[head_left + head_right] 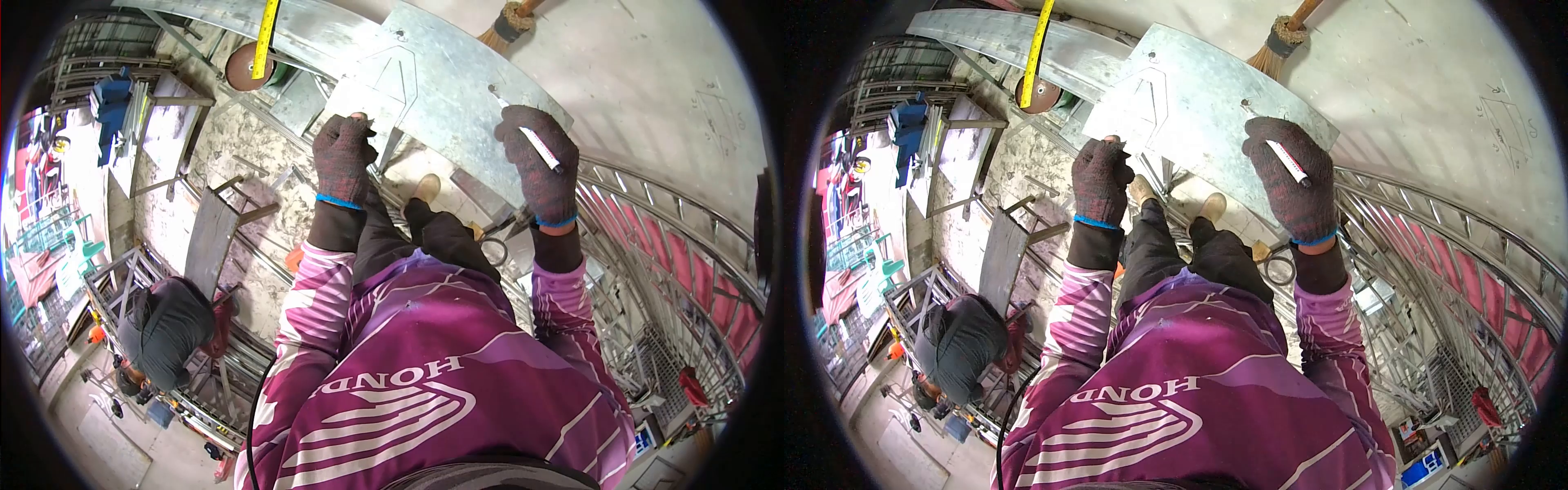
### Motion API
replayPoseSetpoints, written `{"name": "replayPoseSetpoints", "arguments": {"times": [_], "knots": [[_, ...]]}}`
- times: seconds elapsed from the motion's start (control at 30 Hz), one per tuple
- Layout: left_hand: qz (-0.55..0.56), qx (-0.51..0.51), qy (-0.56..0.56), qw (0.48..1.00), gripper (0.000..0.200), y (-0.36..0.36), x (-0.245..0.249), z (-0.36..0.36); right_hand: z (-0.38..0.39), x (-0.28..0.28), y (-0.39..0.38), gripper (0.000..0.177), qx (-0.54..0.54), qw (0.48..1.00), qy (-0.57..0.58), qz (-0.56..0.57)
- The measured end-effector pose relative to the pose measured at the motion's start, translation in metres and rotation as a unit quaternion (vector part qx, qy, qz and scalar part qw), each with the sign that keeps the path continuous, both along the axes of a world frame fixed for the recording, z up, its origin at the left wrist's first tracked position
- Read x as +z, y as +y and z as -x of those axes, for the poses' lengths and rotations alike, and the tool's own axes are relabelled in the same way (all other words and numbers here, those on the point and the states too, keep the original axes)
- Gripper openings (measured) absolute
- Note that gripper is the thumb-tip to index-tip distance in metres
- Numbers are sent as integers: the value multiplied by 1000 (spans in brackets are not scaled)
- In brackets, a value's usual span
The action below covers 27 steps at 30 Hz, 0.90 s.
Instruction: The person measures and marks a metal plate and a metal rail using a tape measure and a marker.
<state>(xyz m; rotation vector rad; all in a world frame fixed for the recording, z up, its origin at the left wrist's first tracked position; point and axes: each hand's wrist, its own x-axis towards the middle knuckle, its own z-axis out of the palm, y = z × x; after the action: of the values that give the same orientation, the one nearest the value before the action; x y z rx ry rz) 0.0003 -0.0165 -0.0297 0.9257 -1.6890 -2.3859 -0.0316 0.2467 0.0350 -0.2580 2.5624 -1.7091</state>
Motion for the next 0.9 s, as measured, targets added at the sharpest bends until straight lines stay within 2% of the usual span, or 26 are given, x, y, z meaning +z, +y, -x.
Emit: {"name": "replayPoseSetpoints", "arguments": {"times": [0.1,0.27,0.33,0.47,0.53,0.57,0.6,0.63,0.67,0.7,0.77,0.9], "knots": [[6,-7,-29,1000,20,-1,1,-1,-1,-2,-1,19,-2,999,-12,32],[44,-21,-26,998,31,-2,2,6,0,-5,-3,20,2,999,-23,28],[70,-49,-34,996,24,-4,0,6,1,-8,-5,19,11,994,-8,104],[12,-115,-29,993,25,-33,1,13,2,-2,-5,19,22,1000,-3,4],[25,-137,-5,990,23,-60,4,17,1,-5,-9,20,-8,995,-40,87],[14,-131,-6,991,16,-72,8,19,3,-6,-8,20,14,1000,15,13],[146,-178,87,969,9,-91,-24,18,3,-4,-9,20,26,999,15,13],[347,-196,244,884,22,-102,-20,25,3,-1,-11,20,8,999,-33,31],[526,-204,381,733,35,-108,-15,27,1,1,-11,19,-13,995,-81,49],[529,-199,379,732,35,-108,-14,26,1,4,-13,18,-16,994,-91,61],[469,-198,384,770,51,-109,-15,24,2,2,-16,17,-1,997,-63,51],[437,-237,379,781,52,-116,-32,29,4,0,-19,18,44,999,-3,24]]}}
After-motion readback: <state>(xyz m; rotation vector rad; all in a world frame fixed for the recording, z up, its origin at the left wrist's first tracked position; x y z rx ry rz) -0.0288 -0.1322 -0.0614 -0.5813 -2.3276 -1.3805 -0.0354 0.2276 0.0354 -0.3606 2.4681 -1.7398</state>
